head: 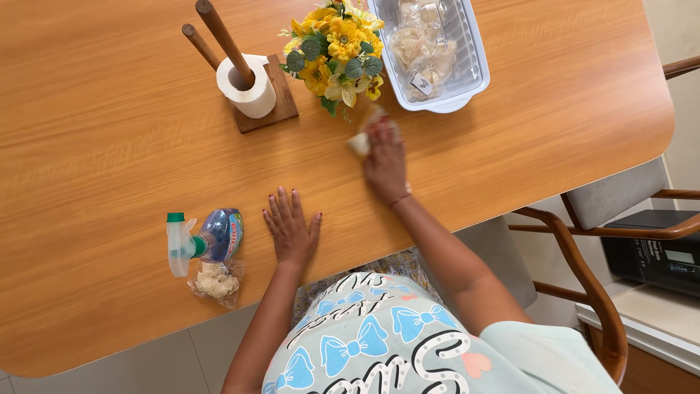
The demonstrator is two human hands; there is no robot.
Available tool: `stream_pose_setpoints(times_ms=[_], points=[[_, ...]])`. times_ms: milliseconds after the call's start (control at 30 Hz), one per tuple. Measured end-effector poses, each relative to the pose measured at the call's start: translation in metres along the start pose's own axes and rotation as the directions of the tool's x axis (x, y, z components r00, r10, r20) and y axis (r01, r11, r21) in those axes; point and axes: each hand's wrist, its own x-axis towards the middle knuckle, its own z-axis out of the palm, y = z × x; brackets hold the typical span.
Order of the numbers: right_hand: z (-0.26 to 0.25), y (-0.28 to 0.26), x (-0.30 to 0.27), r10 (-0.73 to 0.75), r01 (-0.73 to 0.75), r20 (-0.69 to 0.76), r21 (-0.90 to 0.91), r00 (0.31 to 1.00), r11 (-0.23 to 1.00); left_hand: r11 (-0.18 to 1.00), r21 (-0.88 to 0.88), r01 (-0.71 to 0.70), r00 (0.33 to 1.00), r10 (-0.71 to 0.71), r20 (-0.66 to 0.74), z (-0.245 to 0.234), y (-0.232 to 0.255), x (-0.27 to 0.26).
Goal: The person wipes a wooden dining table with a cloth while holding a spray bottle. They move a plastic container of food aside, wipe around it, and continue cleaning the table surface.
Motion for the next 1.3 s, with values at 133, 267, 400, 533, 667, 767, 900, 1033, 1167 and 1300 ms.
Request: stream_pose_setpoints(times_ms=[133,267,400,533,667,767,900,1033,1167,1300], points=[[0.005,-0.067,-0.023,-0.266,0.263,-0.001,0.148,0.964,0.953,0.999,-0.034,-0.033,0.999,0.032,-0.028,0.005,-0.003,-0.003],[0.0,-0.065,-0.071,-0.389,0.375,0.199,0.107,0.899,0.921,0.999,-0.017,-0.043,0.998,0.042,-0.05,0.006,-0.004,-0.004],[-0.001,-0.006,-0.061,-0.342,0.327,0.115,0.128,0.933,0.936,0.998,-0.047,-0.034,0.998,0.032,-0.047,0.007,-0.005,-0.004],[-0.008,0.003,-0.027,-0.162,0.163,0.065,-0.006,0.985,0.987,0.999,-0.012,-0.036,0.998,0.036,-0.055,0.004,-0.003,-0.005],[0.037,-0.027,-0.023,-0.224,0.221,0.02,0.105,0.974,0.97,0.999,-0.018,-0.038,0.997,0.037,-0.062,0.005,-0.002,-0.004],[0.02,-0.081,-0.054,-0.326,0.314,0.08,0.136,0.942,0.94,0.998,-0.043,-0.047,0.997,0.044,-0.069,0.012,-0.006,-0.007],[0.004,-0.075,-0.086,-0.412,0.389,0.165,0.156,0.896,0.908,0.998,-0.042,-0.039,0.996,0.035,-0.083,0.019,-0.009,-0.01],[-0.007,-0.046,-0.064,-0.405,0.39,0.164,0.113,0.9,0.914,0.998,0.053,0.026,0.996,-0.022,-0.087,0.018,0.002,-0.012],[-0.005,-0.055,-0.013,-0.288,0.286,0.075,0.038,0.955,0.958,0.992,0.09,0.086,0.994,-0.079,-0.072,0.018,0.013,-0.013],[0.047,-0.097,0.002,-0.356,0.353,-0.027,0.208,0.934,0.912,0.994,0.053,0.097,0.995,-0.096,-0.022,0.018,0.013,-0.013]])
